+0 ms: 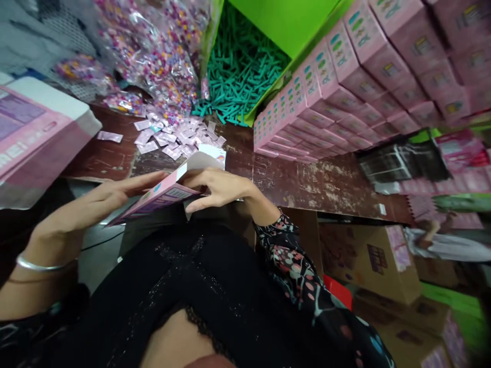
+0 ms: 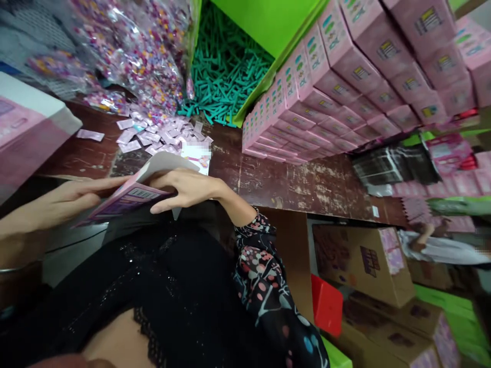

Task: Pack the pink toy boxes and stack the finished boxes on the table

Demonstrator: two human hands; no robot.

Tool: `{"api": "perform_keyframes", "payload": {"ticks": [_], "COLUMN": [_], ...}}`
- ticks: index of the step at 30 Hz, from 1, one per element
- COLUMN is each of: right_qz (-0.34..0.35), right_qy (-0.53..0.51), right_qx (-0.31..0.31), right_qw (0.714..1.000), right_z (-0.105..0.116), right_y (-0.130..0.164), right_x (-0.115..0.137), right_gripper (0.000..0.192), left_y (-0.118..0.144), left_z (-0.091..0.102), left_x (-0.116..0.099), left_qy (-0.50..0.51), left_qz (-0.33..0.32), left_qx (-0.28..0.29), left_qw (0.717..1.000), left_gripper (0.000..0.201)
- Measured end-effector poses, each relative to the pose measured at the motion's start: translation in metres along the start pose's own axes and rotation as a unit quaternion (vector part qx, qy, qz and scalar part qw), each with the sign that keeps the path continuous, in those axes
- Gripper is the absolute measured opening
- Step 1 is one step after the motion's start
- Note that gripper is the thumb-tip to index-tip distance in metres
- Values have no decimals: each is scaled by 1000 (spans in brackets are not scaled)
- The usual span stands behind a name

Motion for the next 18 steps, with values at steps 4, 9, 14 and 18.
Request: {"api": "perform_keyframes", "payload": {"ticks": [4, 9, 14, 18], "right_qz": [-2, -6, -41, -55], "right_qy": [-45, -45, 25, -54], "right_qx": [9, -138, -445, -324], "right_qw": [999, 989, 894, 943], "right_z": [-9, -8, 18, -17], "right_y": [-8, -1, 23, -24], "right_x": [-7, 0, -8, -58], "right_gripper": [46, 67, 79, 93], "left_y": [17, 23, 38, 43], "left_z": [-16, -6, 21, 7], "left_x": [15, 41, 69, 76], "left_qy": [-54, 26, 109, 101], "left_qz": [28, 56, 24, 10], "left_qx": [163, -21, -341, -346], "left_qw": [985, 998, 933, 933], "left_gripper": [64, 52, 69, 101]}}
Point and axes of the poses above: each hand's wrist, its own y-axis away from the middle knuckle, its own z-axis out of the back of the hand, x = y × z, the point moved 7 cm from there along -y, towards the middle knuckle, and after that the axes turned 7 degrees about -y, right-handed, at the moved point
